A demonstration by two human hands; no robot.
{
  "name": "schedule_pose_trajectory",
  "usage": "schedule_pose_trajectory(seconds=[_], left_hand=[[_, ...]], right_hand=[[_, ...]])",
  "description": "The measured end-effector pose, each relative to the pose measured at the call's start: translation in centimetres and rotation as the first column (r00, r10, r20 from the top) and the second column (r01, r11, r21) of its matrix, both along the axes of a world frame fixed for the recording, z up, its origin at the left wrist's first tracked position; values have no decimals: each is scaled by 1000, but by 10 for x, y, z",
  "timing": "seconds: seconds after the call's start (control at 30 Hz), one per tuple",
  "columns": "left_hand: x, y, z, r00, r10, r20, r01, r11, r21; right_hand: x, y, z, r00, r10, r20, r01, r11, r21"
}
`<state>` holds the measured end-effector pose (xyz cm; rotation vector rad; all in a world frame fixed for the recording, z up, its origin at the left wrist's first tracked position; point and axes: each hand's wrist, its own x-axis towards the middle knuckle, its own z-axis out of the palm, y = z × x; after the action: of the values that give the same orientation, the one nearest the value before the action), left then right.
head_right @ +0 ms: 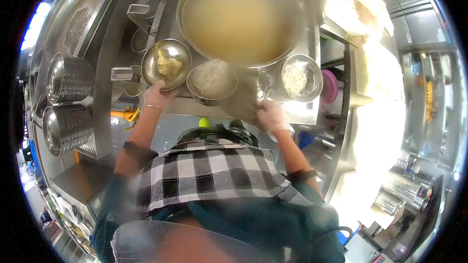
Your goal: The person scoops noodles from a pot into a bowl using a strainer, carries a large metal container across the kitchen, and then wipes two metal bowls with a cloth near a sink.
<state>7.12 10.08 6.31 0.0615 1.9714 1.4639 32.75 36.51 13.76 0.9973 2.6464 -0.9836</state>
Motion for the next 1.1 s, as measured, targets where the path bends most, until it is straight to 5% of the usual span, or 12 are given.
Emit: schedule_pose_trajectory(seconds=[0.03,0.27,0.3,0.33,0.43,0.6,0.73,0.83,0.93,0.97,1.03,1.1], left_hand=[[3,-1,-11,763,229,605,-541,739,402],[41,40,19,635,-49,771,-200,954,225],[42,45,24,885,-446,130,437,895,92],[43,51,29,428,-808,-405,699,580,-419],[50,73,55,328,-940,-96,701,310,-642],[76,38,23,719,-549,-426,536,828,-164],[89,56,84,774,-512,-372,456,859,-234],[87,56,78,744,-595,-305,541,804,-249],[85,69,91,432,-816,-384,601,578,-553],[88,75,96,310,-870,-384,585,493,-644],[99,92,104,940,-315,-133,309,949,-64],[100,81,54,873,-432,-227,411,901,-136]], right_hand=[[19,15,-7,998,50,-47,-55,992,-111],[91,79,-15,986,159,-40,-164,949,-270],[88,75,-3,981,-193,17,163,775,-610],[87,75,2,859,-472,198,407,394,-824],[88,90,-24,983,-129,-127,37,831,-555],[20,68,6,927,313,206,-360,895,264],[-41,61,-59,926,48,-375,-267,783,-562],[-99,46,8,800,48,-598,-438,727,-528],[-118,37,64,957,134,-258,-277,691,-668],[-113,32,72,828,477,-296,-552,786,-277],[-98,25,80,638,753,-159,-737,658,155],[-76,18,83,436,825,-361,-802,538,260]])
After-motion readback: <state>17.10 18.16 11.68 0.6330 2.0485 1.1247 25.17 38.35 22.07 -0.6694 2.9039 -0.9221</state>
